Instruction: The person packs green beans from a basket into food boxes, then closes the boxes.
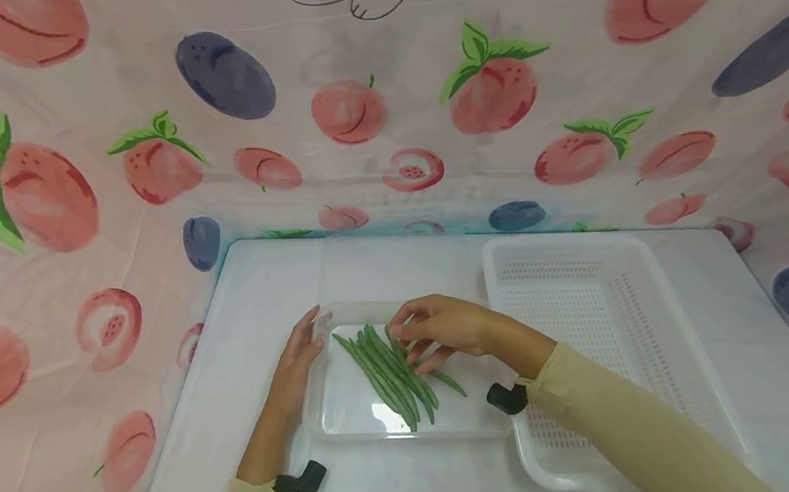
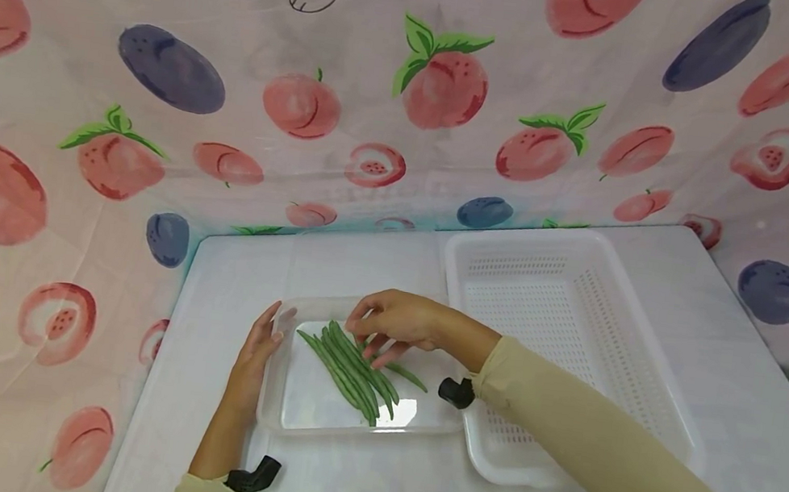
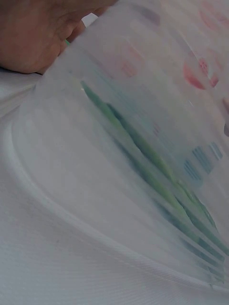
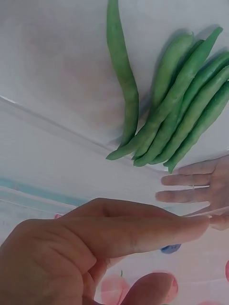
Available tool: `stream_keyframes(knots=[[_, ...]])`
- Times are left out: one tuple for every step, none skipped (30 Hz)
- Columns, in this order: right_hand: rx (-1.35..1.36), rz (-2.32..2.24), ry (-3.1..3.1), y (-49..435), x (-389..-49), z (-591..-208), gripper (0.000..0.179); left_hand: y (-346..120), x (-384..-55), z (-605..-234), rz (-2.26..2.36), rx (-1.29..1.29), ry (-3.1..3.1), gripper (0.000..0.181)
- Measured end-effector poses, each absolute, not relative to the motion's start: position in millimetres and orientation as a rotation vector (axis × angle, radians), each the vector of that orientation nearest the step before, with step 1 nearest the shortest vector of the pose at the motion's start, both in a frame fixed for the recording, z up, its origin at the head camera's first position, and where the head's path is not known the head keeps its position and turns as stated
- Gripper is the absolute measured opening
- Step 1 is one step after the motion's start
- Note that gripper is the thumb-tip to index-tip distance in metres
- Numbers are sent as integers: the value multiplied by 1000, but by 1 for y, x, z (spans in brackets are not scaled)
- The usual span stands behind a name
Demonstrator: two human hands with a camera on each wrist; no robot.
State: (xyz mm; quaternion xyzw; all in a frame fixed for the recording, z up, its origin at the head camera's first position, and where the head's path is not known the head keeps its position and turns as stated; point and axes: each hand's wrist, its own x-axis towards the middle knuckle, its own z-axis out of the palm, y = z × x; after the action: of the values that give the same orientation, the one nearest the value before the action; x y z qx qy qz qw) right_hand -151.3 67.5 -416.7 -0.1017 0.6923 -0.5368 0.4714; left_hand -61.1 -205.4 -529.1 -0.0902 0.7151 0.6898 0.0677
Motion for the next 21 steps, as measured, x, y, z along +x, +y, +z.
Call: stream_keyframes(knots=[[-248, -1316, 1699, 68, -151, -416, 33, -206, -61, -529, 2080, -271, 2155, 51], [-247, -1316, 1703, 68, -151, -416, 32, -206, -61, -530, 2081, -269, 2155, 51], [-244, -1317, 1708, 68, -152, -416, 30, -206, -61, -530, 2080, -269, 2155, 51], [-243, -1317, 1713, 68, -152, -416, 29, -206, -61, -530, 2079, -269, 2155, 51], [-243, -1318, 1718, 68, -152, -416, 28, -206, -61, -530, 2081, -269, 2155, 51], [-242, -1321, 1722, 68, -152, -416, 28, -206, -61, -530, 2083, -267, 2154, 51], [-241, -1326, 1723, 69, -152, -416, 28, -206, -61, -529, 2085, -268, 2154, 51], [-241, -1330, 1726, 69, -152, -417, 28, -206, -61, -529, 2085, -267, 2153, 50], [-239, -1334, 1728, 69, -152, -418, 28, -205, -61, -529, 2085, -267, 2154, 50], [-238, -1336, 1729, 70, -152, -418, 29, -205, -61, -529, 2085, -268, 2156, 50], [-236, -1336, 1731, 70, -152, -419, 30, -205, -61, -530, 2084, -266, 2158, 50], [-234, -1337, 1731, 71, -152, -420, 30, -205, -61, -530, 2082, -265, 2160, 50], [-230, -1337, 1733, 71, -152, -420, 31, -205, -61, -530, 2081, -266, 2160, 50], [-227, -1336, 1735, 72, -152, -421, 31, -205, -61, -530, 2080, -266, 2163, 51], [-223, -1335, 1735, 72, -152, -421, 32, -205, -61, -530, 2079, -267, 2166, 51], [-223, -1334, 1739, 73, -152, -421, 34, -205, -60, -530, 2077, -268, 2168, 51], [-222, -1334, 1743, 74, -152, -422, 35, -205, -60, -530, 2077, -267, 2170, 51], [-220, -1333, 1747, 75, -152, -422, 36, -205, -60, -530, 2076, -269, 2172, 51], [-220, -1330, 1753, 76, -152, -423, 37, -205, -61, -529, 2076, -271, 2174, 51], [-217, -1328, 1758, 77, -153, -424, 37, -205, -61, -529, 2075, -271, 2177, 52], [-216, -1325, 1762, 78, -153, -424, 38, -205, -61, -529, 2075, -273, 2177, 51]])
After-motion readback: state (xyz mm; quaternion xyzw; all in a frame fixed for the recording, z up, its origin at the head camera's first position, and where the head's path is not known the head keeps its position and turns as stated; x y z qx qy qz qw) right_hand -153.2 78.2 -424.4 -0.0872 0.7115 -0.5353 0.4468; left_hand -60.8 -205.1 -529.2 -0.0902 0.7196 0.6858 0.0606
